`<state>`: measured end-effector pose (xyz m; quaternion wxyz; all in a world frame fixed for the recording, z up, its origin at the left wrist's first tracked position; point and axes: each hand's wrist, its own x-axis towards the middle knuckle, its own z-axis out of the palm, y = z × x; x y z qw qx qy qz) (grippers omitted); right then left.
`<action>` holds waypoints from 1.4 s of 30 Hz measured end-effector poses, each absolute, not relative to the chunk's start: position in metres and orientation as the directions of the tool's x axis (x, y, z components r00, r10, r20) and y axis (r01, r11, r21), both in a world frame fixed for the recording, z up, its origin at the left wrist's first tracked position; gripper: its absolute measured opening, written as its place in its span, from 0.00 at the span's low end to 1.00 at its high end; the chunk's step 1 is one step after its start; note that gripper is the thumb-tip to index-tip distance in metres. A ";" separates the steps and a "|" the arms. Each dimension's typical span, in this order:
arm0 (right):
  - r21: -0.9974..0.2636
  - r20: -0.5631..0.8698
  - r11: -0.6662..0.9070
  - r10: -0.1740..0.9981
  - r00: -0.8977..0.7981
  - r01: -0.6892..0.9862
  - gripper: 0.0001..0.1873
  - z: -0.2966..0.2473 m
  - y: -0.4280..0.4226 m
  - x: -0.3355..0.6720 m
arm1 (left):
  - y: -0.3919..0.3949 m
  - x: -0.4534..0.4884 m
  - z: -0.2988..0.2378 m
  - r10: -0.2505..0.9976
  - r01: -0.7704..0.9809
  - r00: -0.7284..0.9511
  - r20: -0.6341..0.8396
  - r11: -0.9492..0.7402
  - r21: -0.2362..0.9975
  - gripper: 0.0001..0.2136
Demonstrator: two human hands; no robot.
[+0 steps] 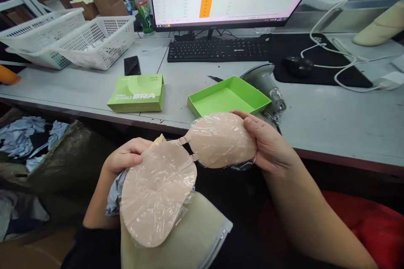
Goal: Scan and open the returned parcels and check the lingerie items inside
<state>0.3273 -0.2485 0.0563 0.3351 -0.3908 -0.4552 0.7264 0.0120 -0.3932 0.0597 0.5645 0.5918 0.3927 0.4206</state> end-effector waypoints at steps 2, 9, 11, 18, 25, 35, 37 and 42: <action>-0.929 -0.254 -0.351 0.836 -0.487 -0.118 0.20 0.056 -0.248 0.328 | -0.394 0.011 0.058 0.938 0.004 0.342 0.048 -0.053 0.999 0.19; -0.896 -0.112 -0.338 0.800 -0.589 -0.289 0.44 0.060 -0.272 0.320 | -0.393 0.011 0.053 0.936 -0.033 0.335 0.110 -0.105 0.994 0.18; -0.850 -0.066 -0.377 0.770 -0.635 -0.368 0.47 0.054 -0.289 0.309 | -0.390 0.016 0.052 0.918 -0.067 0.370 0.141 -0.125 0.990 0.17; -0.734 -0.268 -0.569 0.743 -0.613 -0.369 0.27 0.039 -0.321 0.274 | -0.379 0.031 0.053 0.794 -0.063 0.585 0.165 -0.159 0.985 0.17; -0.758 -0.191 -0.418 0.876 -0.442 -0.501 0.35 0.062 -0.315 0.271 | -0.389 0.031 0.056 0.791 0.022 0.588 0.167 -0.221 0.975 0.17; -0.680 -0.259 -0.520 0.830 -0.494 -0.517 0.35 0.061 -0.312 0.270 | -0.390 0.037 0.058 0.821 0.091 0.553 0.139 -0.225 0.970 0.22; -0.665 -0.271 -0.537 0.821 -0.502 -0.519 0.34 0.061 -0.312 0.271 | -0.391 0.038 0.058 0.817 0.072 0.556 0.154 -0.232 0.970 0.21; -0.647 -0.277 -0.556 0.809 -0.519 -0.521 0.31 0.060 -0.312 0.272 | -0.391 0.040 0.056 0.809 0.033 0.556 0.193 -0.253 0.967 0.19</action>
